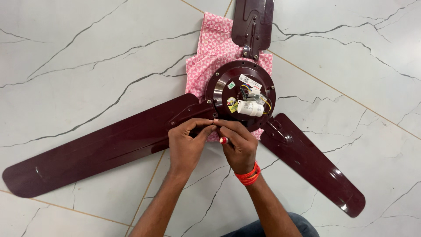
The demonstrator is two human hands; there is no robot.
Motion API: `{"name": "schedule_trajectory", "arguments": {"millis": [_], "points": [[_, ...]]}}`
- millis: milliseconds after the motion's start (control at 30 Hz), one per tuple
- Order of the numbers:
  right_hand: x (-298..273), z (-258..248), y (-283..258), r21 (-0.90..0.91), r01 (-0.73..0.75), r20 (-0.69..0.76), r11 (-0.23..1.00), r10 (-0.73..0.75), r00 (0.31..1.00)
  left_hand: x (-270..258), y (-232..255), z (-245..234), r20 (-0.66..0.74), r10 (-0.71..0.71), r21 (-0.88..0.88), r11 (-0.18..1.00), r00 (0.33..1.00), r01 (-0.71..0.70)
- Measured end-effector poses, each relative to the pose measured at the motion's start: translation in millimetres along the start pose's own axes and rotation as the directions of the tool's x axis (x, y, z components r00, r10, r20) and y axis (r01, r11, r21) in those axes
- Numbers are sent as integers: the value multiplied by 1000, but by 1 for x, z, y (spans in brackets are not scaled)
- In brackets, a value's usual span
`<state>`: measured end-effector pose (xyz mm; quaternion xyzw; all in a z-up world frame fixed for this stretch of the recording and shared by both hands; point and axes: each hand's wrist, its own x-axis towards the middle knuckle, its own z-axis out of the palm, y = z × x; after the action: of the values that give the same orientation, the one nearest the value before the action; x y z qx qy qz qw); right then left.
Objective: The person is repairing a ceiling fan by using a screwdriver to tighten screws on the fan blades and motor housing. The fan is placed on a cloth on the floor, and the person works on the central hub and blade attachments.
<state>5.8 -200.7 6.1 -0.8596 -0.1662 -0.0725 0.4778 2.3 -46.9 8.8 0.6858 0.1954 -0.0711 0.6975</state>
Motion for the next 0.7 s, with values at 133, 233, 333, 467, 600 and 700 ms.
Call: {"name": "schedule_trajectory", "arguments": {"millis": [133, 233, 333, 467, 600, 700], "points": [[0, 0, -1, -56, 70, -26, 996, -72, 997, -3, 2, 1, -7, 86, -31, 996, 996, -86], [-1, 1, 3, 40, -15, -74, 999, 18, 997, -7, 5, 2, 23, 113, -18, 994, 993, -112], [-2, -1, 6, 17, -68, -83, 998, 69, 994, -8, 9, 1, 60, 173, 92, 980, 983, -178], [-3, 2, 5, 113, -117, -106, 987, 129, 986, -10, 15, -6, 54, 331, 403, 856, 942, -324], [-4, 3, 7, 128, -132, -117, 983, 147, 982, -11, 18, -8, 69, 381, 646, 687, 922, -332], [-4, 5, 10, 144, -137, -122, 980, 155, 980, -8, 18, -9, 98, 295, 779, 572, 950, -258]]}}
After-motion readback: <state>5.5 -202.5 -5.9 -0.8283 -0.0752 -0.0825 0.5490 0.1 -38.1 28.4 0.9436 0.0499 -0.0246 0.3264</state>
